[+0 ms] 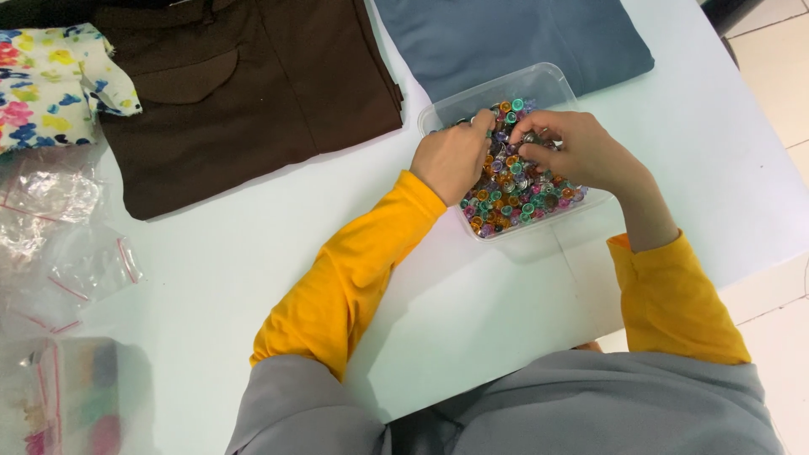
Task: Sorting and counting small buttons before placing them into plastic bags
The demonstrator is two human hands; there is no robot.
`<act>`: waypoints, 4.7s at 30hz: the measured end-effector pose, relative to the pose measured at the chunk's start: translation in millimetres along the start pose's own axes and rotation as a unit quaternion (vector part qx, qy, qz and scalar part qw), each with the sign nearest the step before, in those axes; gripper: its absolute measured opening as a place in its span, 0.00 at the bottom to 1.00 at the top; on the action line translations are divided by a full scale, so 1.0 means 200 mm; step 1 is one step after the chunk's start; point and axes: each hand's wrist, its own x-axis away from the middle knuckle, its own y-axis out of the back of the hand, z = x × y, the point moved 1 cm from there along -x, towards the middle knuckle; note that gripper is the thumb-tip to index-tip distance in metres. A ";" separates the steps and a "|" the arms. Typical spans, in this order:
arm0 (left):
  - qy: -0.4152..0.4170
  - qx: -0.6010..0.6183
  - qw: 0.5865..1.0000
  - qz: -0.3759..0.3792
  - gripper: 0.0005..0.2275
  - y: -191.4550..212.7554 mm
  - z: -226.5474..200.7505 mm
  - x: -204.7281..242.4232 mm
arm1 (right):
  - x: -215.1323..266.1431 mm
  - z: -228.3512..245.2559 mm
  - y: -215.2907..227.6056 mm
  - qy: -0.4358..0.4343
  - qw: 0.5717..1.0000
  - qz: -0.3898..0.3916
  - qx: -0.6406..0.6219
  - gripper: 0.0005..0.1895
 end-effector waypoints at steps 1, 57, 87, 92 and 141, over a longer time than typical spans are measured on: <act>0.001 0.000 1.000 0.000 0.09 0.02 -0.01 0.01 | 0.01 0.00 0.01 0.000 1.000 0.001 0.000 0.11; 0.011 -0.067 0.997 -0.032 0.07 -0.17 0.04 0.00 | 0.03 0.04 -0.21 0.072 0.986 0.009 0.148 0.05; -0.015 0.209 0.900 -0.381 0.09 0.17 0.64 0.73 | 0.13 0.79 -0.69 0.251 0.958 -0.045 -0.127 0.10; 0.026 0.119 0.943 -0.310 0.09 0.11 0.77 0.86 | 0.03 0.62 -0.99 0.221 0.961 0.022 -0.163 0.10; -0.056 -0.032 0.998 0.018 0.16 -0.07 0.08 0.06 | 0.07 0.19 -0.30 0.038 0.990 0.006 0.139 0.27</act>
